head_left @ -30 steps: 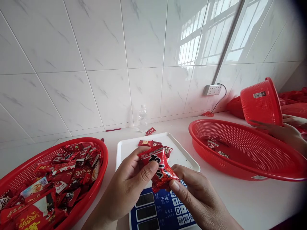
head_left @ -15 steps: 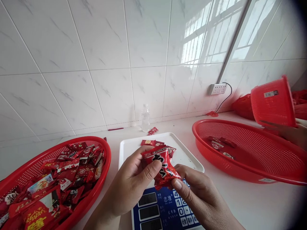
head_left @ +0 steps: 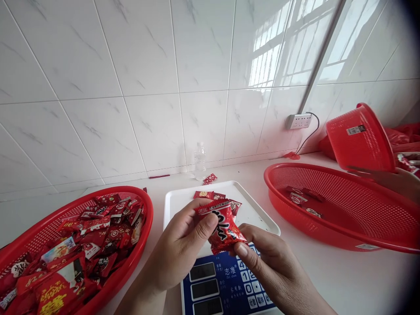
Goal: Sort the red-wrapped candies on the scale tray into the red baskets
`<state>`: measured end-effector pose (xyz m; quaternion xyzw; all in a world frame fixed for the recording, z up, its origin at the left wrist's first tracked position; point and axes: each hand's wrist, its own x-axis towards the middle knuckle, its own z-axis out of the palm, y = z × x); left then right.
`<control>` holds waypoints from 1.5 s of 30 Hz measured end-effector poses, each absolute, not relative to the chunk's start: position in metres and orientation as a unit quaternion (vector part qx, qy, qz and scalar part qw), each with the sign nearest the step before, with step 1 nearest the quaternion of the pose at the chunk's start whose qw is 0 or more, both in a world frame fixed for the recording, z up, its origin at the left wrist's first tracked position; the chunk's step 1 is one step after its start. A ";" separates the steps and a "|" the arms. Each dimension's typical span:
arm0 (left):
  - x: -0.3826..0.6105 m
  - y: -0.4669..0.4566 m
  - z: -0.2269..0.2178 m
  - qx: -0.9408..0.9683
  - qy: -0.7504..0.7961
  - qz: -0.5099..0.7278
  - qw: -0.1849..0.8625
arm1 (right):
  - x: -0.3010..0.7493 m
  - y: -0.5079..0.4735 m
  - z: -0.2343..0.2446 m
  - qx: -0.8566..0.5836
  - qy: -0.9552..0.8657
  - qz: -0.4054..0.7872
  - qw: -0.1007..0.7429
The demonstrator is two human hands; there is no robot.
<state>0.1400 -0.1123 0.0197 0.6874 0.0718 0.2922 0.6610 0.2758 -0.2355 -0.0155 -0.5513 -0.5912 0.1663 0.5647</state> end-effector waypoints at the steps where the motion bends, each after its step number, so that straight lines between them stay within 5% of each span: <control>1: 0.140 -0.112 0.019 0.691 0.074 0.296 0.655 | 0.276 -0.235 -0.016 -0.550 -0.590 0.169 0.567; 12: 0.142 -0.106 0.018 0.744 0.135 0.343 0.558 | 0.274 -0.234 -0.015 -0.541 -0.571 0.217 0.578; 31: 0.142 -0.103 0.017 0.636 0.029 0.323 0.700 | 0.275 -0.235 -0.013 -0.499 -0.553 0.290 0.601; 45: 0.138 -0.102 0.016 0.672 0.029 0.331 0.662 | 0.273 -0.234 -0.017 -0.500 -0.546 0.273 0.614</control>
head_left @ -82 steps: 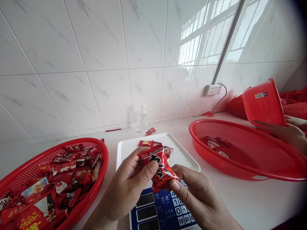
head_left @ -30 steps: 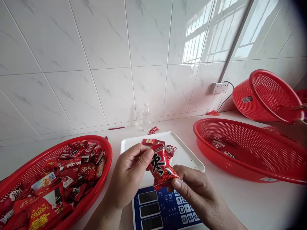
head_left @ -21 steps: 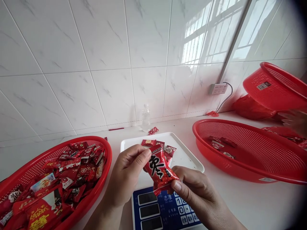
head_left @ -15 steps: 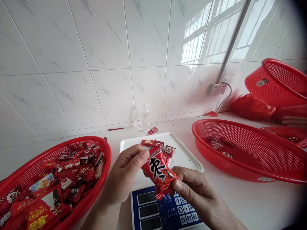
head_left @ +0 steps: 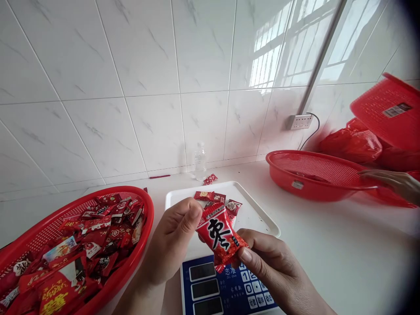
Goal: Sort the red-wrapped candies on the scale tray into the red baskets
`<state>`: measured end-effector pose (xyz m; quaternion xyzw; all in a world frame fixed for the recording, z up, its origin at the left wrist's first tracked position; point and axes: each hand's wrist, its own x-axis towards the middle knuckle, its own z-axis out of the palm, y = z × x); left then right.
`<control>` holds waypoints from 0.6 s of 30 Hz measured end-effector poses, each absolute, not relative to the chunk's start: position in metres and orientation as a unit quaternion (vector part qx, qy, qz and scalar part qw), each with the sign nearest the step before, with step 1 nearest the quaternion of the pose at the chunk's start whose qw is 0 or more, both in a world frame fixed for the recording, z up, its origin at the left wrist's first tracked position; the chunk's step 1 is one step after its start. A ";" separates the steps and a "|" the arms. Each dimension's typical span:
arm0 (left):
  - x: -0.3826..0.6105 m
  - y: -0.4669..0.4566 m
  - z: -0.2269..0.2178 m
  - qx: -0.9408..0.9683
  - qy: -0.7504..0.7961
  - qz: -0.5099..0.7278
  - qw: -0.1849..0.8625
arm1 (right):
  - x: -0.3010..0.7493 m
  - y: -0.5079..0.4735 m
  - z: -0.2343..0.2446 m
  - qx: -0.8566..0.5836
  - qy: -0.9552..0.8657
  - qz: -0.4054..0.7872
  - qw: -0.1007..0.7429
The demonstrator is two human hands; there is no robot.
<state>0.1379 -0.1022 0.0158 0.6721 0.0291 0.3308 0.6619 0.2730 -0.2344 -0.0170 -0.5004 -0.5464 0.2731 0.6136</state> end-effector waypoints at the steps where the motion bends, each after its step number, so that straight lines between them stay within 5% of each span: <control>1: 0.138 -0.102 0.015 0.675 0.035 0.334 0.657 | 0.273 -0.234 -0.018 -0.501 -0.543 0.271 0.617; 18: 0.142 -0.103 0.015 0.689 0.152 0.433 0.561 | 0.273 -0.231 -0.018 -0.527 -0.583 0.205 0.584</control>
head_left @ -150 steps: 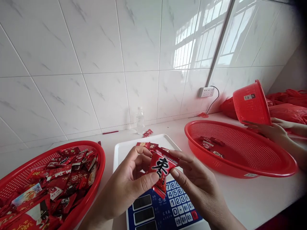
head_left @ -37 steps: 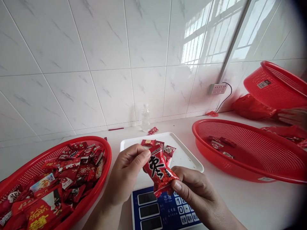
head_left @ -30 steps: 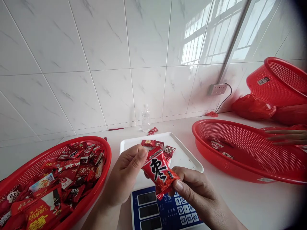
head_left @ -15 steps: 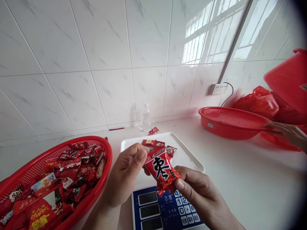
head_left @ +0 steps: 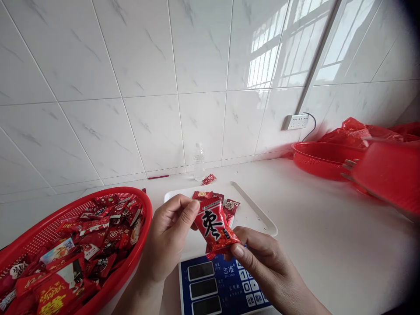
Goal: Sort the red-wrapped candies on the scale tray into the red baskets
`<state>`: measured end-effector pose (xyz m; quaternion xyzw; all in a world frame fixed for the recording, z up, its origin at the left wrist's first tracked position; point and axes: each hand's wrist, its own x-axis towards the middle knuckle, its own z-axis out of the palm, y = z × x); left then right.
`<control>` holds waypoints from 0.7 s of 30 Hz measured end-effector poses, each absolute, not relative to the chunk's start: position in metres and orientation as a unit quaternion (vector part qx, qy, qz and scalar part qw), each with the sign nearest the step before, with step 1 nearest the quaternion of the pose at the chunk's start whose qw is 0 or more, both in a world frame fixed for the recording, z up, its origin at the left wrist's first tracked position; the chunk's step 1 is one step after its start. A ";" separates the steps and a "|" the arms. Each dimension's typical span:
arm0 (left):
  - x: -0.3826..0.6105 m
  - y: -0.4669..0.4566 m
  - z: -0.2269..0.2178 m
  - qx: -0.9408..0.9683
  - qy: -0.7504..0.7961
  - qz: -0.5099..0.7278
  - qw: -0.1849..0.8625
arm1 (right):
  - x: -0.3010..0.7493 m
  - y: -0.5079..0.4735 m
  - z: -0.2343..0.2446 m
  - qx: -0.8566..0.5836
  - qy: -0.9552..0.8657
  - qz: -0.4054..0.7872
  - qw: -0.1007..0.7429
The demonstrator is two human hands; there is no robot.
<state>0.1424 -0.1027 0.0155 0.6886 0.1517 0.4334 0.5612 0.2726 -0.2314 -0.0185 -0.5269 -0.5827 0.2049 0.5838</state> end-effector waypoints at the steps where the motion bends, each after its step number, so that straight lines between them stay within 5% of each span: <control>1: 0.142 -0.101 0.016 0.700 0.166 0.434 0.542 | 0.274 -0.230 -0.019 -0.537 -0.584 0.201 0.574; 13: 0.136 -0.053 0.007 0.879 0.431 0.148 0.138 | 0.334 -0.200 -0.048 -0.723 -0.595 0.045 0.348; 21: 0.139 -0.050 0.002 0.888 0.419 0.130 0.140 | 0.329 -0.191 -0.042 -0.723 -0.627 0.056 0.286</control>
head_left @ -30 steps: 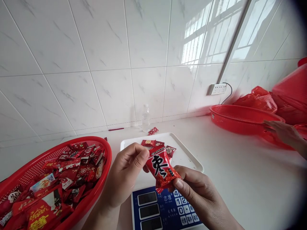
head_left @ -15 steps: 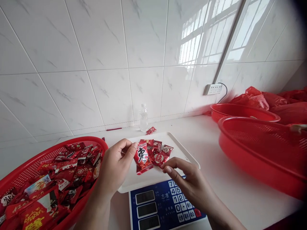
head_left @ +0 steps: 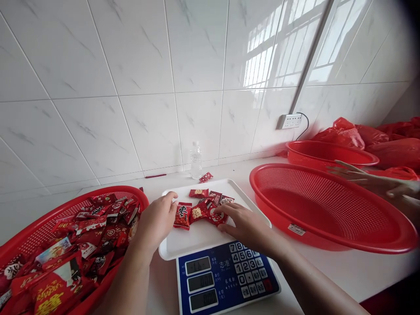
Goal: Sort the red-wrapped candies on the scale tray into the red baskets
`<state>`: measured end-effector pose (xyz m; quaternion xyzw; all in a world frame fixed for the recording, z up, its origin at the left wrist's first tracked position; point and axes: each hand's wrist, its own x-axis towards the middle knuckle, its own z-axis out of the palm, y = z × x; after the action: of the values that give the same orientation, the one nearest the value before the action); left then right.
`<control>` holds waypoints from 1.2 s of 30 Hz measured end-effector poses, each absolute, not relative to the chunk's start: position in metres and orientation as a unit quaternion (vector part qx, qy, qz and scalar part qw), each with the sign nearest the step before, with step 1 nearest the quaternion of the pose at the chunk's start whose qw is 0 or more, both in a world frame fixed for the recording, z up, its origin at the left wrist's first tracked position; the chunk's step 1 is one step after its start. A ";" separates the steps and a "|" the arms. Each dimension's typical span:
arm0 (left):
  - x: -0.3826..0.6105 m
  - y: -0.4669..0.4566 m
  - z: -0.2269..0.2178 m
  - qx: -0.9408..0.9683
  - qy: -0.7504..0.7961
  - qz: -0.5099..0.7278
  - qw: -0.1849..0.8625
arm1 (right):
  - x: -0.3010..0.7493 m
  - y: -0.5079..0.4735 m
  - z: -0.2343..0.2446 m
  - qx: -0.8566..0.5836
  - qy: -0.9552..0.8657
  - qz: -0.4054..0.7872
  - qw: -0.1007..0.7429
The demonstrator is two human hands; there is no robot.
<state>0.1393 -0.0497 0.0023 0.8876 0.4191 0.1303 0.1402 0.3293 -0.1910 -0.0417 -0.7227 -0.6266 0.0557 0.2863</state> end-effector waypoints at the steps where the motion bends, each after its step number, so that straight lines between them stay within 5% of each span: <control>1: 0.139 -0.051 0.003 0.889 0.419 0.124 0.139 | 0.329 -0.191 -0.041 -0.722 -0.624 0.051 0.293; 11: 0.135 -0.056 0.003 0.913 0.344 0.083 0.205 | 0.379 -0.220 -0.034 -0.755 -0.531 -0.080 0.376; 18: 0.141 -0.053 -0.008 0.909 0.346 0.089 0.216 | 0.436 -0.242 -0.036 -0.815 -0.445 -0.196 0.315; 29: 0.141 -0.053 -0.005 0.896 0.324 0.131 0.273 | 0.361 -0.171 -0.037 -0.732 -0.660 0.002 0.170; 36: 0.136 -0.053 -0.002 0.901 0.311 0.148 0.262 | 0.362 -0.149 -0.045 -0.725 -0.675 0.003 0.137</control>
<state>0.1365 -0.0533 -0.0015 0.9014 0.3114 0.1478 0.2619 0.3621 -0.1491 -0.0449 -0.7249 -0.6751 0.0034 0.1371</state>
